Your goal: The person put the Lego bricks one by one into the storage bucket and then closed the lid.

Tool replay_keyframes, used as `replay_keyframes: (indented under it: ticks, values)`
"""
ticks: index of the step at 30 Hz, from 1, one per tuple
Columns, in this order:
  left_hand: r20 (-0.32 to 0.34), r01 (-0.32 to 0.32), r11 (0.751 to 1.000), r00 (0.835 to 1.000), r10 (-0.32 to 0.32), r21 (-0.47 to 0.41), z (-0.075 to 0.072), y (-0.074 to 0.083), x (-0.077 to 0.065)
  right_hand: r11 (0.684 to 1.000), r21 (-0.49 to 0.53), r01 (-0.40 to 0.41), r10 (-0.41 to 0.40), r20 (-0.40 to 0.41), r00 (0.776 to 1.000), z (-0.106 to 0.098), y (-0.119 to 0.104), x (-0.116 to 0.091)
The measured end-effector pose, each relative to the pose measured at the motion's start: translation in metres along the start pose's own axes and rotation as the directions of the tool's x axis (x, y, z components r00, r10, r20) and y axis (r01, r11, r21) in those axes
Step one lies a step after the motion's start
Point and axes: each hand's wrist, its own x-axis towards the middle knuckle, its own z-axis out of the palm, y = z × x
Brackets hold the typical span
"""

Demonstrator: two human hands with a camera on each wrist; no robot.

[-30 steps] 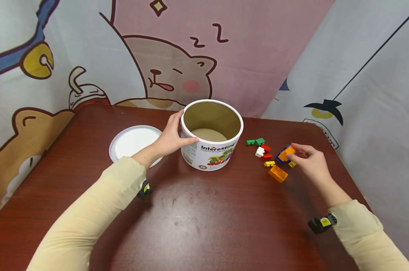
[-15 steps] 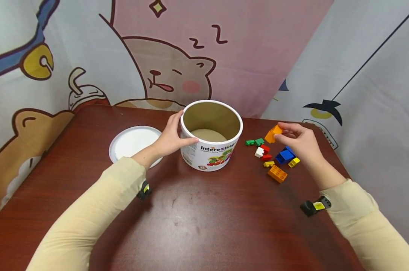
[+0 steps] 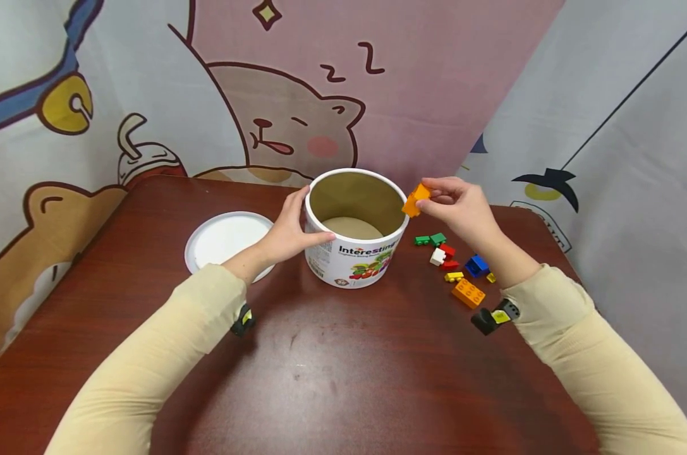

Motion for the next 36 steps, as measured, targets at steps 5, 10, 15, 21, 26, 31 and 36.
replay_keyframes:
  ticks: [5,10,15,21,26,31,36]
  values:
    - [0.004,0.002,1.000,1.000,-0.002,0.013,0.000,0.000,0.000,1.000,0.000,0.022,-0.022,0.036,0.999,0.019,-0.008,0.011]
    - [0.004,0.004,1.000,1.000,-0.005,0.019,0.000,0.001,0.000,0.999,-0.027,0.029,-0.027,0.069,0.997,0.033,-0.008,0.021]
    - [0.005,-0.001,1.000,1.000,0.001,0.009,0.000,0.000,-0.001,1.000,-0.018,0.020,-0.019,0.063,0.998,0.042,-0.008,0.027]
    - [0.002,-0.007,1.000,1.000,0.007,0.013,0.000,-0.001,-0.001,0.999,-0.012,0.030,-0.029,0.044,0.999,0.046,-0.009,0.029]
    - [0.000,-0.005,1.000,1.000,0.005,0.012,0.000,-0.001,-0.001,0.999,0.010,0.040,-0.040,0.036,0.999,0.041,-0.006,0.027]
    - [0.001,-0.002,1.000,1.000,0.002,0.014,0.000,-0.001,0.000,0.998,0.043,0.047,-0.048,0.016,0.999,0.027,0.006,0.017]
    - [0.003,-0.005,1.000,1.000,0.005,0.013,0.000,0.000,-0.001,1.000,0.006,0.025,-0.025,0.011,1.000,0.009,0.023,0.001]
